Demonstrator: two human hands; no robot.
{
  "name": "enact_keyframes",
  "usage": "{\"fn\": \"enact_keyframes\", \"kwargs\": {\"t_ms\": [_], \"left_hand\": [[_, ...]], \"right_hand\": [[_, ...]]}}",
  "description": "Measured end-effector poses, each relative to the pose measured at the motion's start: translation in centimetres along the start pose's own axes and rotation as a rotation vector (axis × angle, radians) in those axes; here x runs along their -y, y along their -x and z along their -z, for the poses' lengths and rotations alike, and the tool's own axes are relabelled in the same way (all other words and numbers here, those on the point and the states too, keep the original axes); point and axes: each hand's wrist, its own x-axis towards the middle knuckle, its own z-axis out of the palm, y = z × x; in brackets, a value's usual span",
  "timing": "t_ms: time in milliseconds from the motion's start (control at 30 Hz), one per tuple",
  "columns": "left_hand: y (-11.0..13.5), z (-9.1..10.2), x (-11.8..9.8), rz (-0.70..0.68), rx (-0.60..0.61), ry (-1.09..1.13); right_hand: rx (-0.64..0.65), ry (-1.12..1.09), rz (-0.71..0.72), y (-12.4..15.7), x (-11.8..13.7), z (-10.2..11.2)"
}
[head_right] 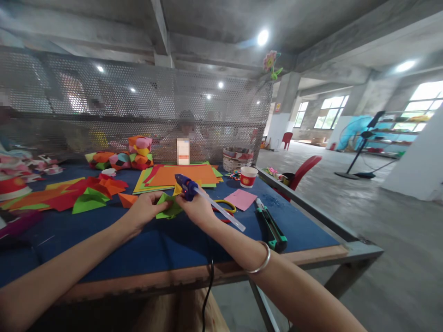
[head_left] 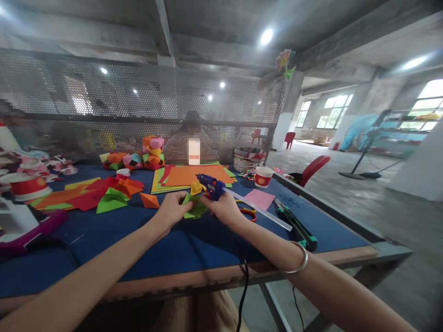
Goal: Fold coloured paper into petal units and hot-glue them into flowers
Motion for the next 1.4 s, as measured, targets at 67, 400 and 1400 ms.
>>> {"fn": "enact_keyframes", "kwargs": {"t_ms": [67, 400, 1400], "left_hand": [[-0.1, 0.1, 0.1, -0.016, 0.014, 0.004], [-0.7, 1.0, 0.3, 0.081, -0.076, 0.113], [-1.9, 3.4, 0.5, 0.05, -0.213, 0.037]], "right_hand": [[0.021, -0.047, -0.029, -0.1, 0.0, 0.0], [0.041, -0.09, -0.002, 0.0, -0.2, 0.4], [0.026, 0.241, 0.163, 0.8, 0.8, 0.5]]}}
